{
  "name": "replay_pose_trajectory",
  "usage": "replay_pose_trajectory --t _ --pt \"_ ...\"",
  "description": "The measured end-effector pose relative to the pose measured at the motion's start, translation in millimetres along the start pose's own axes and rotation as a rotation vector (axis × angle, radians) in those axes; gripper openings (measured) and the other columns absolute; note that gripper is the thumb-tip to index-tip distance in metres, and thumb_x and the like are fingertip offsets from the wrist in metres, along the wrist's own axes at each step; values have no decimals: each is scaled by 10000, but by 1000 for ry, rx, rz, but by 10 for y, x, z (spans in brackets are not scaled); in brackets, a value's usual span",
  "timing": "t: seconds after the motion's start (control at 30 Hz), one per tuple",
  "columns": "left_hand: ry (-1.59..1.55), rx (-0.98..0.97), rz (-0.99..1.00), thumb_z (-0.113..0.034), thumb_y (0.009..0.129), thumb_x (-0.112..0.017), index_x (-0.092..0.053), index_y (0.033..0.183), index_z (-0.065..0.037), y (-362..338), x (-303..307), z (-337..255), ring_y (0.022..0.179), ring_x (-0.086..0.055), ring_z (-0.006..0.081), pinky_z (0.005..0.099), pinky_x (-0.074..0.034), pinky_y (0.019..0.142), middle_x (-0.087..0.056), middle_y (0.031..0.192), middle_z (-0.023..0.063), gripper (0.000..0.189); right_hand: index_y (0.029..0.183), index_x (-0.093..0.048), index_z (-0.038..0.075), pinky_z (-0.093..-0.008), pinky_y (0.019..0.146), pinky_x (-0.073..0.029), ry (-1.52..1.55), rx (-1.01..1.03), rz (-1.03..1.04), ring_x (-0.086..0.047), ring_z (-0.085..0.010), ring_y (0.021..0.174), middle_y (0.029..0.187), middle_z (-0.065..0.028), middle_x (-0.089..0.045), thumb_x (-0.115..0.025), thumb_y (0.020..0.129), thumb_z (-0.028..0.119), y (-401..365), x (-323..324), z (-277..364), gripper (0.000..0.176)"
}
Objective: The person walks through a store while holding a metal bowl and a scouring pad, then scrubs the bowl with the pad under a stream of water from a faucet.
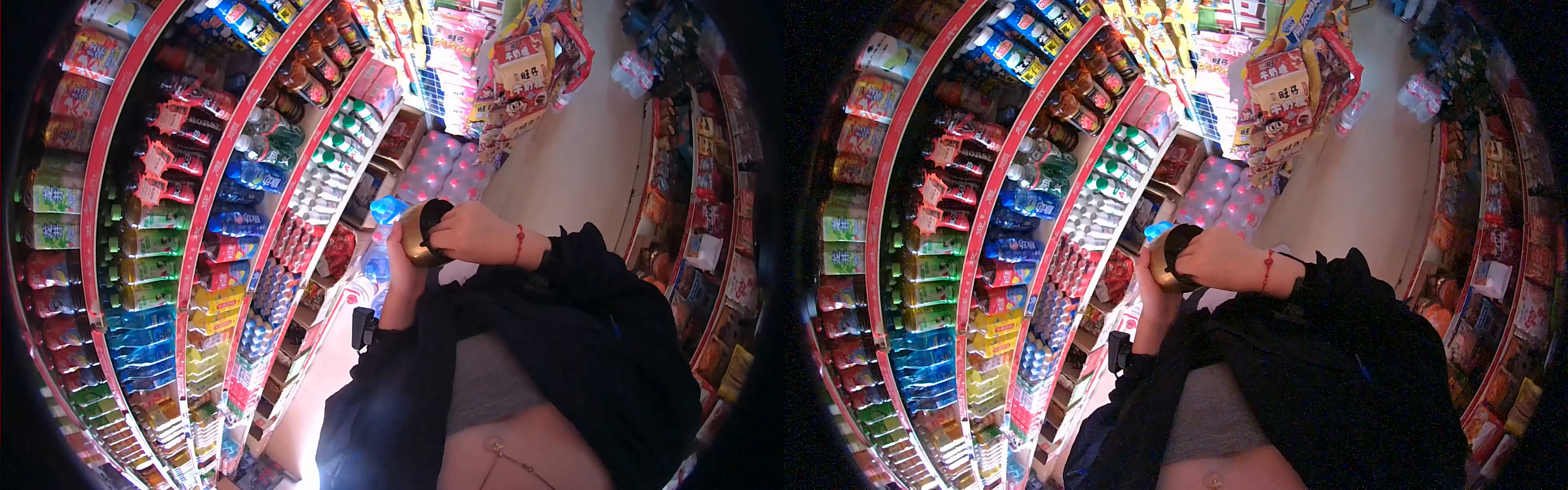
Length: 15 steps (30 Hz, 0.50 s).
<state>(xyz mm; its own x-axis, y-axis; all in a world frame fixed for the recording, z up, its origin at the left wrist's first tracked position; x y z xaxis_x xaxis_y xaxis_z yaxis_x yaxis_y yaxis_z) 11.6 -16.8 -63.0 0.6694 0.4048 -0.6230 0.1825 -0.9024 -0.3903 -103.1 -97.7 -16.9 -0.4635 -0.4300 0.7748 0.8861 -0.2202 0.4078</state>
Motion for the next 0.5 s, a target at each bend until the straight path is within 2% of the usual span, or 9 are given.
replay_pose_trajectory --t 0.5 --pt "-18 2 -11 -462 911 -271 -437 1238 -52 25 105 85 1079 -530 245 382 -413 923 -537 1182 106 550 644 -497 88 -339 546 -457 -26 17 31 -559 -226 618 636 -48 -549 -613 608 105 7 -14 2 123"
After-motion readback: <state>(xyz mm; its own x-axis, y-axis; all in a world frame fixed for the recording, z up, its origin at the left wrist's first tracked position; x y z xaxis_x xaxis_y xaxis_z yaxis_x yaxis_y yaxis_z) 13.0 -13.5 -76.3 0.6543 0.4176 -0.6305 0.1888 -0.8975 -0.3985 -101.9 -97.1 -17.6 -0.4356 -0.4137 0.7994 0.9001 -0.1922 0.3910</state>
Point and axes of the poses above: each hand's wrist, its own y-axis towards the middle knuckle, its own x-axis out of the back of the hand, z = x × y, the point moved 2 cm from there along y, towards the middle knuckle
